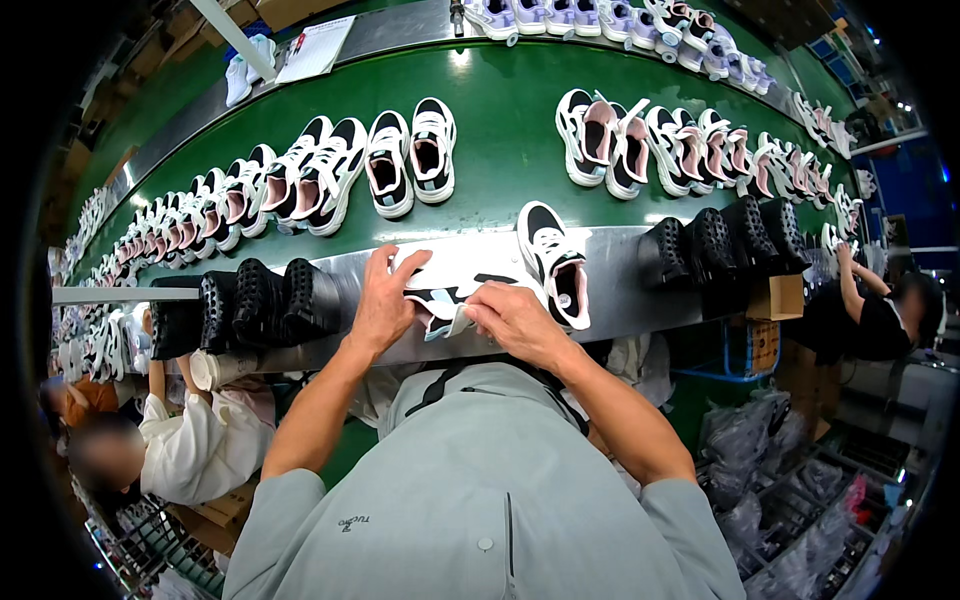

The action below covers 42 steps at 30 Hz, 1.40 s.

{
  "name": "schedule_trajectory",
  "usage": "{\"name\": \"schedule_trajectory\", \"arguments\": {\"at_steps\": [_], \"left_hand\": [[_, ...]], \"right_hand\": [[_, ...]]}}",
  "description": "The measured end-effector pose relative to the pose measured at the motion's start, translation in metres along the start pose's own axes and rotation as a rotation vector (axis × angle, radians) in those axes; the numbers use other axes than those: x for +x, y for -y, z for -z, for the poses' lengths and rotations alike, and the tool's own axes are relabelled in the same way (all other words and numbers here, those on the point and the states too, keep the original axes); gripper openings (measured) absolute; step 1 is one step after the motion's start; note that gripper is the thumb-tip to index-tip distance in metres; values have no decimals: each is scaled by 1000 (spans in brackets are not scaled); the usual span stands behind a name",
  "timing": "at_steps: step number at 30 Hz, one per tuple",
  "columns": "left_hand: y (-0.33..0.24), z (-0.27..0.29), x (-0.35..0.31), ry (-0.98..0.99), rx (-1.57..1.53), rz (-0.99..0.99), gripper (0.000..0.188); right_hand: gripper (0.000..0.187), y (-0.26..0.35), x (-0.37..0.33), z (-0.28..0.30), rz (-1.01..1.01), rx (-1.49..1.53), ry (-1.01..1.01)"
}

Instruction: The person reaches into a large white bag to retrieve black perforated shoe components, stacks them on a metal table, and then picks up assembled sneakers from a conveyor belt to check them.

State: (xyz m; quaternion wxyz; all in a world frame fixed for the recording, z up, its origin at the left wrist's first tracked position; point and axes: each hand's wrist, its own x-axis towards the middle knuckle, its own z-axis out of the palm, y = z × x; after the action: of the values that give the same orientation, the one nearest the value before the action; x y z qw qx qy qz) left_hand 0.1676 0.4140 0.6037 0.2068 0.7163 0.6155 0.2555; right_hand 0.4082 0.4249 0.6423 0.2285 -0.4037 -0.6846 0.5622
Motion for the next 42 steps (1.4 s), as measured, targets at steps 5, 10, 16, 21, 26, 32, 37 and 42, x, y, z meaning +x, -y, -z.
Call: {"name": "schedule_trajectory", "arguments": {"at_steps": [5, 10, 16, 21, 26, 32, 37, 42], "left_hand": [[-4, 12, 11, 36, 34, -183, 70], [-11, 18, 16, 74, 5, -235, 69], [-20, 17, 21, 119, -63, -210, 66], [4, -7, 19, 135, -12, 20, 53], [80, -11, -7, 265, -59, 495, 46], [-55, -12, -3, -93, 109, -137, 22], [-77, -115, 35, 233, 90, 35, 40], [-60, -141, 52, 206, -49, 121, 24]], "right_hand": [[23, 1, 14, -3, 56, -146, 17], [25, 5, 26, -2, 22, -239, 90], [27, 14, 36, -4, -176, -315, 111], [29, -15, 29, -8, -224, -286, -90], [22, -67, -41, 40, -271, -567, -719], [67, -80, -41, 36, -857, 178, -592], [69, -94, -22, 26, -357, -374, -700], [40, -107, -11, 34, -31, -597, -630]]}}
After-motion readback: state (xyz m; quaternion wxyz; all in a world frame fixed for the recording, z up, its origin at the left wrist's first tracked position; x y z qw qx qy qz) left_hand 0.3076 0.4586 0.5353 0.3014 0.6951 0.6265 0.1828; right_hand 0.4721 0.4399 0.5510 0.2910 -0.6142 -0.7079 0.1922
